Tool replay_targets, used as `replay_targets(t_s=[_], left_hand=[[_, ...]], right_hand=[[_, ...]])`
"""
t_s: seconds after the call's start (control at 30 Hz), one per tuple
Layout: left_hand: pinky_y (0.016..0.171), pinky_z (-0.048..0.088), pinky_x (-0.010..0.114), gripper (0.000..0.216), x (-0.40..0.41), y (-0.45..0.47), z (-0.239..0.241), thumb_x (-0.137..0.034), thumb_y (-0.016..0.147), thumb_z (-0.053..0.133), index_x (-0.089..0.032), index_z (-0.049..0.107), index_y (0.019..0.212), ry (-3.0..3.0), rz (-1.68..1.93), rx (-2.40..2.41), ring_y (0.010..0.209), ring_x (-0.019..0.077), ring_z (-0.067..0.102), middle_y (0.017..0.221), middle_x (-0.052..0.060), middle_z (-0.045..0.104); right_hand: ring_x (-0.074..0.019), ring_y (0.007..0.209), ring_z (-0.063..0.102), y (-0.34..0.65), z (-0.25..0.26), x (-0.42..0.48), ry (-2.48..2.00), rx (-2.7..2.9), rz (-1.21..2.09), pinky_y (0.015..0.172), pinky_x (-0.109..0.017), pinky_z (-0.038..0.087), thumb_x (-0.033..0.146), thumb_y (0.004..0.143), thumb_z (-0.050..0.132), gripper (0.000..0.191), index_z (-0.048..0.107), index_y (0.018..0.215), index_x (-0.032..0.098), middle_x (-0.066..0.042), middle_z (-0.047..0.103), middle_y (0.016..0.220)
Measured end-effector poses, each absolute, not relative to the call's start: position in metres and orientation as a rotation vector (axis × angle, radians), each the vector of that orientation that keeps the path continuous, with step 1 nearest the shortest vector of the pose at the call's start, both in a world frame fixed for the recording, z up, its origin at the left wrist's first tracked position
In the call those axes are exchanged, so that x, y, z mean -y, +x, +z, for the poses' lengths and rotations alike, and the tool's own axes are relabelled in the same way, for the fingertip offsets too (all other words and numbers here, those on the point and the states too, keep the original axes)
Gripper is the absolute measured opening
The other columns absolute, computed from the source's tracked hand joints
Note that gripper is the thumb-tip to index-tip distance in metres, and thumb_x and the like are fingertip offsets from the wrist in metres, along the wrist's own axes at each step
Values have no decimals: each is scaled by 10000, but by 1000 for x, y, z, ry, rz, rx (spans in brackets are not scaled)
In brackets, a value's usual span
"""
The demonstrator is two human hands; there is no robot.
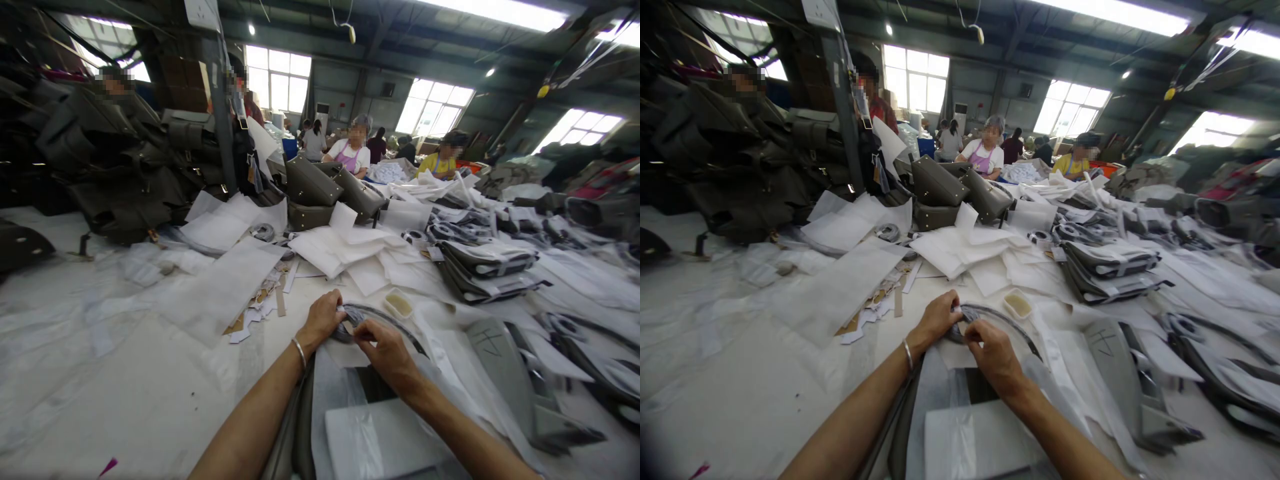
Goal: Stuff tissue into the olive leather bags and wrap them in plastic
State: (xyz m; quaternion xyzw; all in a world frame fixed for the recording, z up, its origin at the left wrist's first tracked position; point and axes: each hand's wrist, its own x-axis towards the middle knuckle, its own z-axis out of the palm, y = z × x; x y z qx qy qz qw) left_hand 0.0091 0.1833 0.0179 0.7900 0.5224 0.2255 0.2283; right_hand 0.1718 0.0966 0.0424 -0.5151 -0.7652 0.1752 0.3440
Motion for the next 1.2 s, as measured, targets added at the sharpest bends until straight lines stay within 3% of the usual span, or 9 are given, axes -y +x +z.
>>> replay_targets(t_s=[0.13,0.37,0.5,0.67,0.77,0.87,1.0,1.07,1.2], left_hand=[[925,445,291,454,-184,5,16,-214,760,624,-218,548,1208,2207,620,-1369,1052,206,594,1135,54,654],[937,450,338,257,-181,6,23,-177,774,577,-201,657,1017,2225,619,-1390,1030,247,606,1028,85,674],[867,477,306,263,-178,8,33,-175,780,584,-215,651,1031,2192,710,-1358,964,221,625,1050,65,662],[905,462,309,190,-172,10,42,-210,803,619,-221,645,991,2112,864,-1252,996,217,605,1047,54,655],[925,455,316,186,-170,10,46,-204,776,643,-214,643,963,2027,954,-1155,987,211,600,1020,46,661],[890,463,312,206,-171,6,53,-181,713,667,-195,638,917,1909,991,-1079,945,203,603,967,37,662],[697,487,272,236,-176,-7,59,-385,809,601,-171,614,907,1673,932,-1028,763,168,614,835,19,656],[624,477,275,430,-177,-14,58,-561,869,487,-153,616,824,1565,848,-1003,650,165,598,702,18,634],[626,495,324,672,-178,-14,48,-779,795,435,-143,606,662,1375,647,-889,575,186,593,560,36,601]], right_hand=[[-177,714,636,165,49,-99,-1330,2014,415,696,-291,521,170,848,542,101,619,798,214,-22,672,759],[-172,690,619,163,66,-98,-1436,2068,257,675,-285,484,171,859,546,112,606,774,215,-9,658,726],[-248,948,619,165,70,-106,-1360,2185,-136,855,-404,488,121,844,559,127,622,784,213,-70,698,985],[-288,1277,492,171,64,-130,-1163,2297,-417,1090,-529,378,50,845,523,180,622,840,201,-109,612,1290],[-275,1245,529,177,60,-143,-1031,2400,-383,1091,-534,393,35,859,512,182,600,850,194,-113,619,1271],[-237,1061,618,184,61,-149,-949,2449,-312,939,-450,515,45,884,500,179,589,887,200,-109,651,1179],[-230,957,615,186,68,-146,-873,2442,-336,835,-405,529,102,930,502,122,574,900,196,-103,677,1054],[-233,984,602,184,72,-142,-835,2425,-363,858,-409,514,109,940,498,122,572,897,197,-102,679,1079],[-229,1014,588,185,75,-135,-758,2403,-390,867,-404,495,89,941,480,153,577,887,193,-96,682,1107]])
